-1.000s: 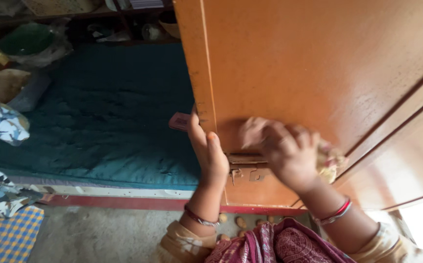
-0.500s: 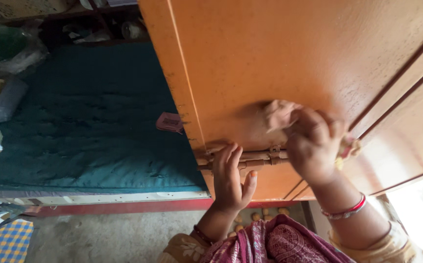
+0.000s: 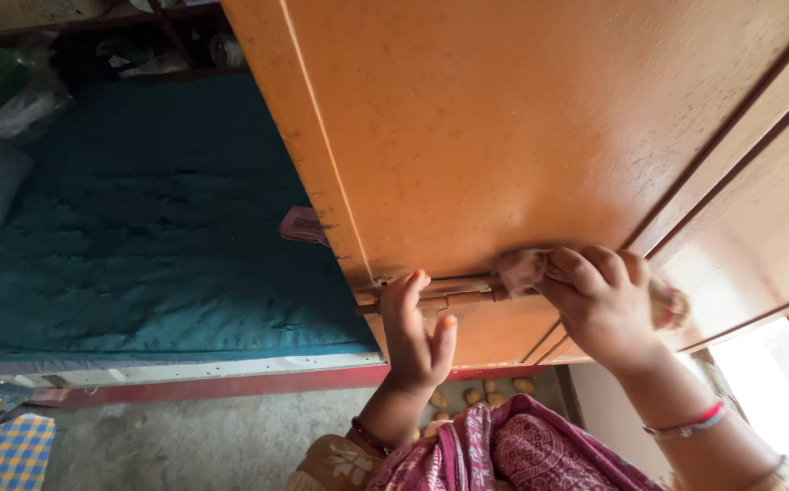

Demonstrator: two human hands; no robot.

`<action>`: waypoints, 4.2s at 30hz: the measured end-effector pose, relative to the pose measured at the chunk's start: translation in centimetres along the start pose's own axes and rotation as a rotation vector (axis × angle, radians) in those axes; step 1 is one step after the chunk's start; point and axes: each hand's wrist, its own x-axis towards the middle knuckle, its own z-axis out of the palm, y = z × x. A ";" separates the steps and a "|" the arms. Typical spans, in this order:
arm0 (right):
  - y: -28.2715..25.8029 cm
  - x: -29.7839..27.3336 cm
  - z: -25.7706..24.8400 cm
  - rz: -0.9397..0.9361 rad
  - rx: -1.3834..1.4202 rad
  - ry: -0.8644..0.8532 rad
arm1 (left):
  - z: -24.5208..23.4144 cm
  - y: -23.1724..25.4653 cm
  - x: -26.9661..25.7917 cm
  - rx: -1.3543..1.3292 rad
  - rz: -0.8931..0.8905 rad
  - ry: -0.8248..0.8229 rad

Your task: The person wipes the surface of a wooden door with a cloth. They systematically clean the door panels, edges, and the metal latch area using circular and back-and-forth motions.

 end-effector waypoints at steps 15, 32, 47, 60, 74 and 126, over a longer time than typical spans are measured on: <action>-9.1 5.8 2.9 -0.191 0.078 -0.134 | -0.2 -0.1 -0.6 0.037 -0.009 0.148; 0.9 -1.0 0.5 -0.035 -0.030 0.086 | 1.5 3.1 3.4 0.072 0.060 -0.249; 6.4 -0.1 0.4 0.138 -0.262 0.453 | 6.7 5.1 5.5 0.095 0.229 -0.451; 9.0 1.9 -2.4 0.274 -0.053 0.644 | 7.6 5.5 6.3 0.144 0.199 -0.454; 7.6 1.6 -0.6 0.261 -0.003 0.711 | 8.0 5.0 5.7 0.185 0.205 -0.458; 4.9 20.5 -12.8 0.086 -0.373 0.525 | 4.4 3.9 16.9 0.617 0.557 0.237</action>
